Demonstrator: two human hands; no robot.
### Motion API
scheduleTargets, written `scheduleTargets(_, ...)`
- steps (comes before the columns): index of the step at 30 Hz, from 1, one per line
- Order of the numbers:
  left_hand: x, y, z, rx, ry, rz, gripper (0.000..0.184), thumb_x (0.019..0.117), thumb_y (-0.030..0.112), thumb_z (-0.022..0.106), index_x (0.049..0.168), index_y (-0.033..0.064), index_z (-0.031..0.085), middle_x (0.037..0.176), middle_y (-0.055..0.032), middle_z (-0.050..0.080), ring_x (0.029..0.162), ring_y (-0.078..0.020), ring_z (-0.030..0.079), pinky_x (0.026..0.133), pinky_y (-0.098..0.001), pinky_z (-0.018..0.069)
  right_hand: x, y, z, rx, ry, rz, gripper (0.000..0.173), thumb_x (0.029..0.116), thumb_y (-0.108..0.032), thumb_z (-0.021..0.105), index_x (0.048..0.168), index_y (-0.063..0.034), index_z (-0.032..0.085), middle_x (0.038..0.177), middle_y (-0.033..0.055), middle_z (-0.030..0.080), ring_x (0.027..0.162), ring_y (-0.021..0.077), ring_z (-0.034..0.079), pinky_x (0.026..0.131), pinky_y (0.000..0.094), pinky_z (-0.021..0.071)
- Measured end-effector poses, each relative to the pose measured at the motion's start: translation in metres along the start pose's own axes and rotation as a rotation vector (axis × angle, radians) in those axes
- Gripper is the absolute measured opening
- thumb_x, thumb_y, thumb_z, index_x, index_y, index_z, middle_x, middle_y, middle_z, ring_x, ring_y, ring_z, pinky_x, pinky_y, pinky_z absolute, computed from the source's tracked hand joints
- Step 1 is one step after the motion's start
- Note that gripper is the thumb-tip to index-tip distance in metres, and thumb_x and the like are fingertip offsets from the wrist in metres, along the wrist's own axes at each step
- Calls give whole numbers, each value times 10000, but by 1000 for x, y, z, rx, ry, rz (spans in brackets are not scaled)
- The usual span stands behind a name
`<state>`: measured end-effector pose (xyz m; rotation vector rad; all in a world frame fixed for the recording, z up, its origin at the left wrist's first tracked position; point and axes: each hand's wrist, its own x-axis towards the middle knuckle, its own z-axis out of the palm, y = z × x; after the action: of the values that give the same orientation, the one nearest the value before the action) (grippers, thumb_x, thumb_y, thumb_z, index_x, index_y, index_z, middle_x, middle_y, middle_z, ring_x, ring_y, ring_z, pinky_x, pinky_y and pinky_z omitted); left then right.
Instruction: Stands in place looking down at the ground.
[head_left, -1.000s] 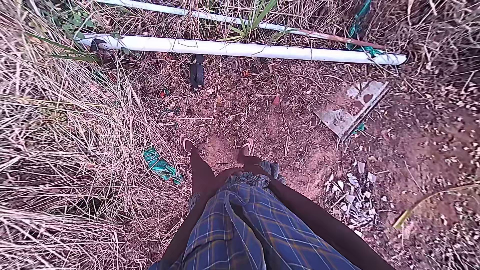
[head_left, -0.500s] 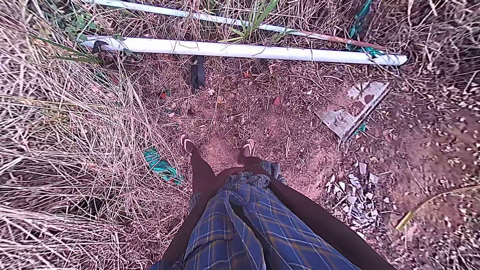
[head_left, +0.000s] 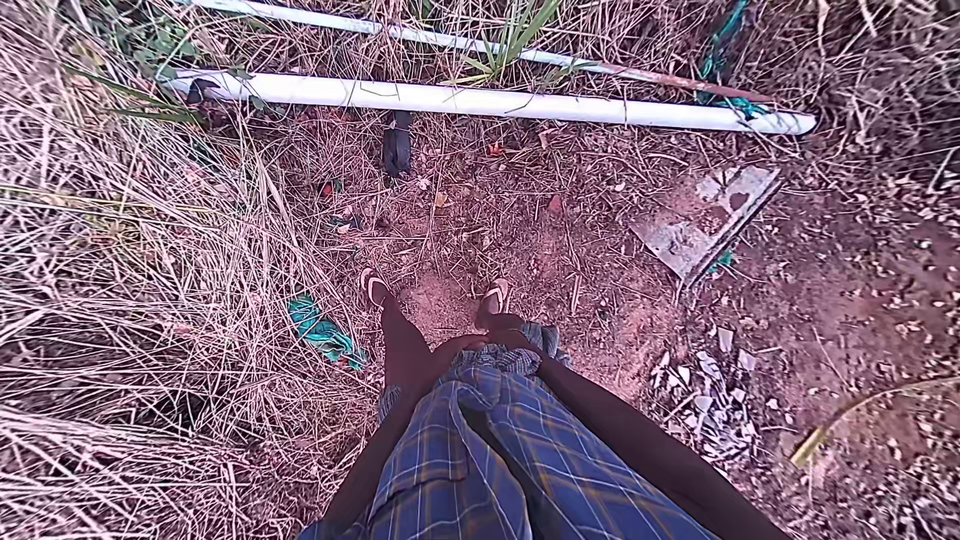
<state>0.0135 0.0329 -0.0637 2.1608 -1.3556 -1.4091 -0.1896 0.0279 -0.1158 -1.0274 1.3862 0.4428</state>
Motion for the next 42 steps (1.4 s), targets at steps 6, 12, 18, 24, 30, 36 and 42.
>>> scheduleTargets(6, 6, -9, 3, 66, 20, -18, 1489, 512, 727, 890, 1576, -45, 190, 1539, -209, 441, 1405, -242, 463, 1137, -398, 420, -14, -4, -4, 39, -8, -50, 407, 1087, -262, 489, 1327, 39, 620, 1341, 213, 628, 1250, 216, 590, 1099, 349, 416)
scheduleTargets(12, 8, -19, 9, -472, -677, 40, 341, 1066, 194, 531, 1293, -28, 656, 1288, -122, 680, 1157, -39, 627, 1020, -205, 461, 9, 15, 7, 166, 58, 10, 436, 1048, -286, 572, 1315, 58, 604, 1295, 213, 640, 1190, 212, 616, 1058, 346, 455)
scheduleTargets(18, -12, 25, -13, -47, -109, -17, 781, 737, 433, 890, 1296, -40, 620, 1242, -148, 685, 1119, -129, 658, 966, -282, 519, -2, 1, 4, 21, 11, 19, 484, 1073, -313, 516, 1373, 64, 562, 1375, 238, 595, 1285, 252, 573, 1108, 377, 415)
scheduleTargets(24, 22, -39, 14, 167, 81, 54, 1621, 393, 889, 800, 1603, 17, 166, 1596, -210, 352, 1450, -282, 394, 1145, -432, 415, -12, -5, -1, -99, -52, -111, 453, 1106, -313, 439, 1387, 7, 595, 1406, 220, 596, 1333, 278, 552, 1149, 422, 380)
scheduleTargets(30, 21, -52, 23, 104, 148, 105, 1660, 404, 906, 780, 1617, 1, 98, 1646, -236, 240, 1509, -303, 300, 1195, -427, 361, -6, -5, 1, -43, -48, -8, 459, 1090, -319, 475, 1394, 9, 577, 1408, 198, 591, 1314, 231, 555, 1130, 370, 395)
scheduleTargets(36, 19, -45, 21, 94, 117, 62, 1616, 414, 841, 836, 1603, 0, 136, 1628, -240, 275, 1488, -313, 334, 1175, -434, 378, -9, -10, -3, -101, -66, -11, 471, 1100, -337, 449, 1389, 9, 586, 1403, 217, 595, 1324, 272, 555, 1136, 417, 393)
scheduleTargets(42, 21, -35, 18, 111, 87, 65, 1613, 413, 850, 827, 1605, 2, 148, 1615, -228, 311, 1472, -300, 361, 1171, -435, 383, -5, -2, -3, 54, -20, 4, 462, 1082, -325, 504, 1373, 23, 593, 1384, 206, 608, 1294, 230, 573, 1122, 364, 408)
